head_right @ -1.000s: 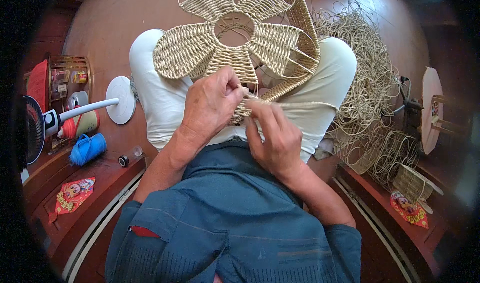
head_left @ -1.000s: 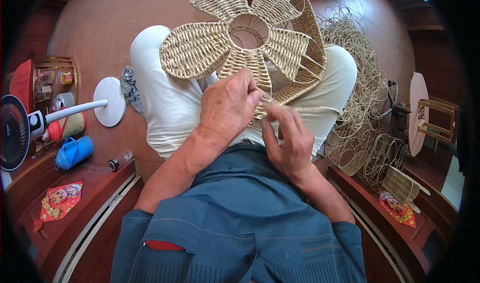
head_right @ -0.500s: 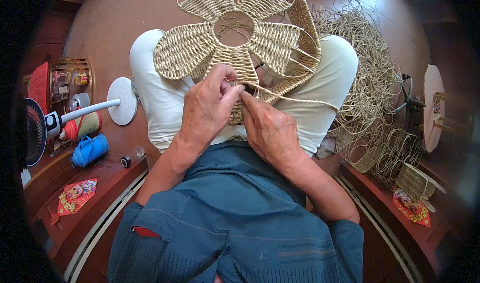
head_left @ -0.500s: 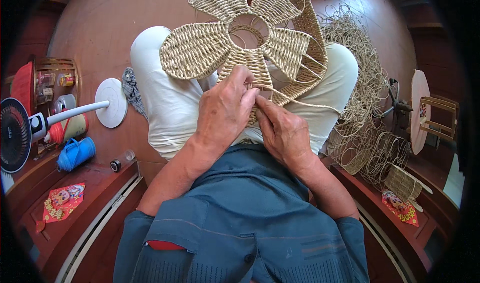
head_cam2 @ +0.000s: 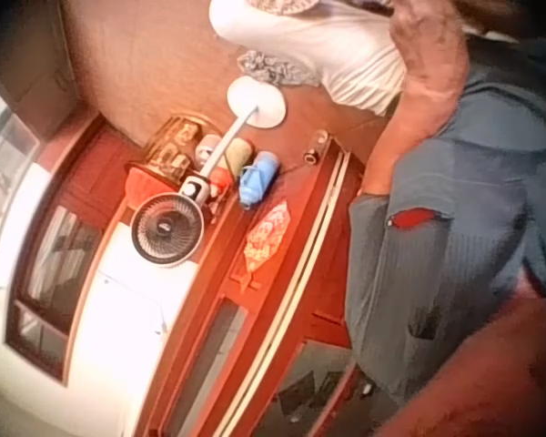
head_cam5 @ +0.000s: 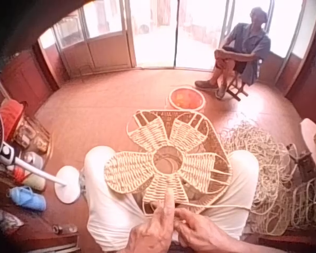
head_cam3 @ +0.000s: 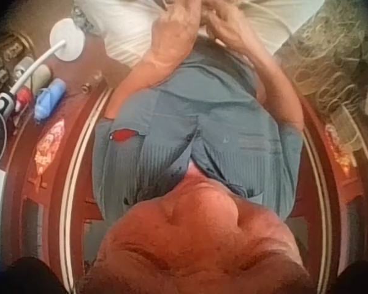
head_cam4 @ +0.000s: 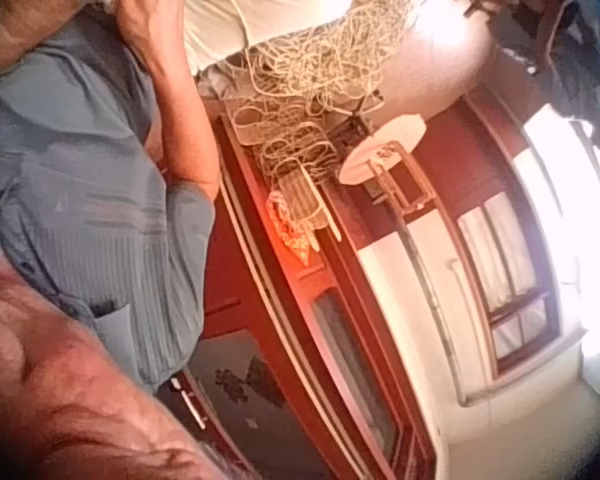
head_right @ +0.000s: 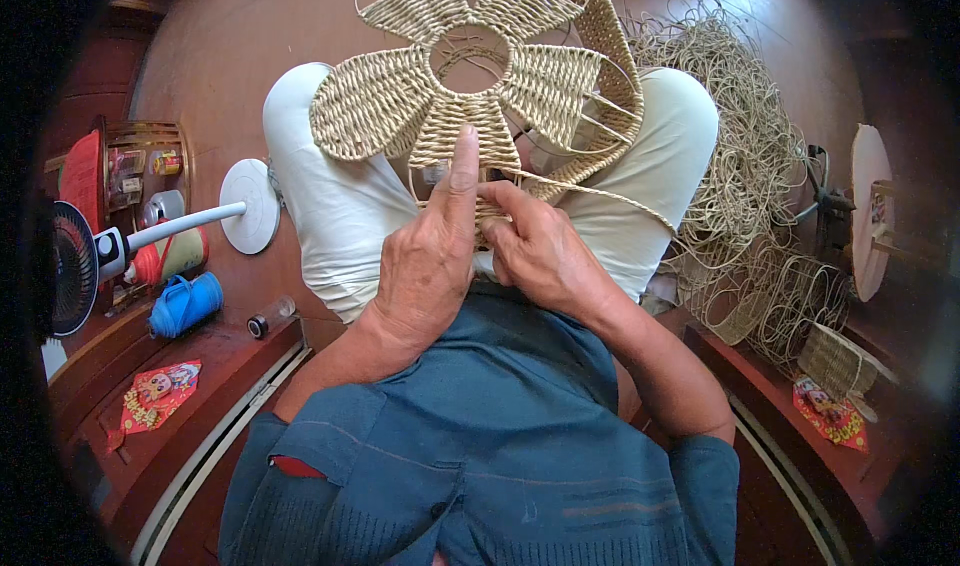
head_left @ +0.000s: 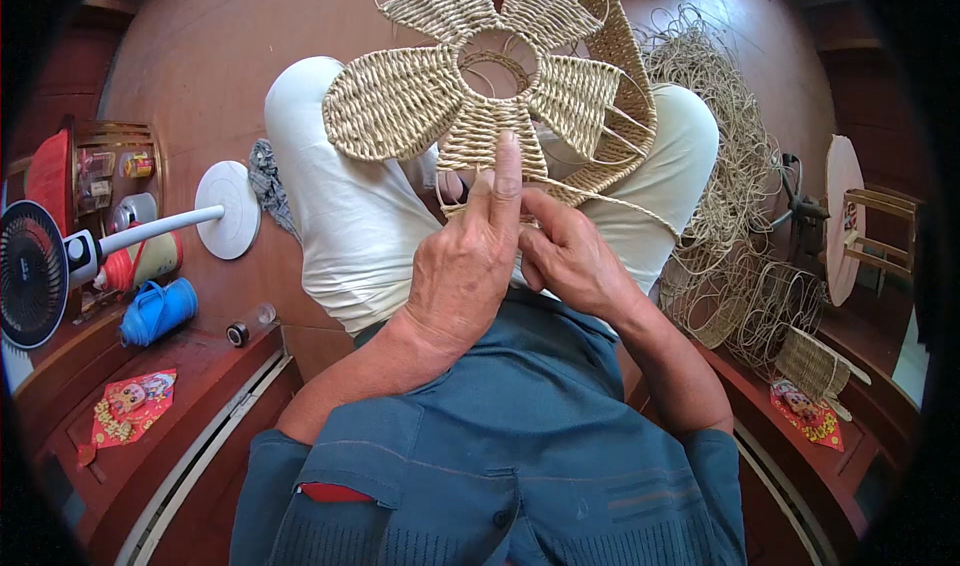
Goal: Weave a wicker basket base by hand.
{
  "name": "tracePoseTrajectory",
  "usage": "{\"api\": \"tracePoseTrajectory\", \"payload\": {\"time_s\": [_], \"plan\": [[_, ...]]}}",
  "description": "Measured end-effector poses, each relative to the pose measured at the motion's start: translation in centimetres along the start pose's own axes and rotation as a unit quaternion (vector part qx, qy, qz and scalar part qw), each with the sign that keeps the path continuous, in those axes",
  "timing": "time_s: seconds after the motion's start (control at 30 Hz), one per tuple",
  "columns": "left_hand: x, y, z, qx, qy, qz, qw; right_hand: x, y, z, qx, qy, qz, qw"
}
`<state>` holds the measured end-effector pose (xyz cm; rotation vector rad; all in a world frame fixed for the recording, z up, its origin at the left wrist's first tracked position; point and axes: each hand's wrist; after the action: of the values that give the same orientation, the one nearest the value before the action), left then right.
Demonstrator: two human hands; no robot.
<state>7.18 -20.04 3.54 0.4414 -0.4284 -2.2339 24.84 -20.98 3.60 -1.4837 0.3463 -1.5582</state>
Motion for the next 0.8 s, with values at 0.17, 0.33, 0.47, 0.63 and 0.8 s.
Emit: {"api": "tracePoseTrajectory", "payload": {"time_s": [0.17, 0.33, 0.47, 0.63, 0.8], "plan": [[0.5, -1.8, -0.4, 0.048, 0.086, -0.033, 0.995, 0.0, -0.7, 0.2, -0.033, -0.019, -0.013, 0.999], [1.0, -3.8, 1.4, 0.126, 0.168, 0.032, 0.977, -0.1, -1.4, 1.1, -0.011, -0.067, -0.041, 0.997], [1.7, -3.6, 2.2, 0.228, 0.128, 0.159, 0.952, 0.1, -0.7, 0.4, 0.077, -0.010, 0.026, 0.997], [1.7, -3.3, 1.4, 0.150, 0.119, 0.061, 0.980, -0.2, -1.5, 0.8, 0.079, -0.047, -0.034, 0.995], [1.4, -3.6, 1.6, 0.161, 0.105, 0.083, 0.978, -1.2, -2.4, 2.3, -0.078, -0.163, -0.122, 0.976]]}}
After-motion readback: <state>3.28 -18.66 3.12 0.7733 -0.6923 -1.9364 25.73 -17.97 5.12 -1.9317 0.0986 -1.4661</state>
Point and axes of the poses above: each hand's wrist, its own x-axis away from the middle knuckle, its own z-axis out of the back of the hand, y = z × x, and after that the axes turned 12 degrees about -z, right-handed
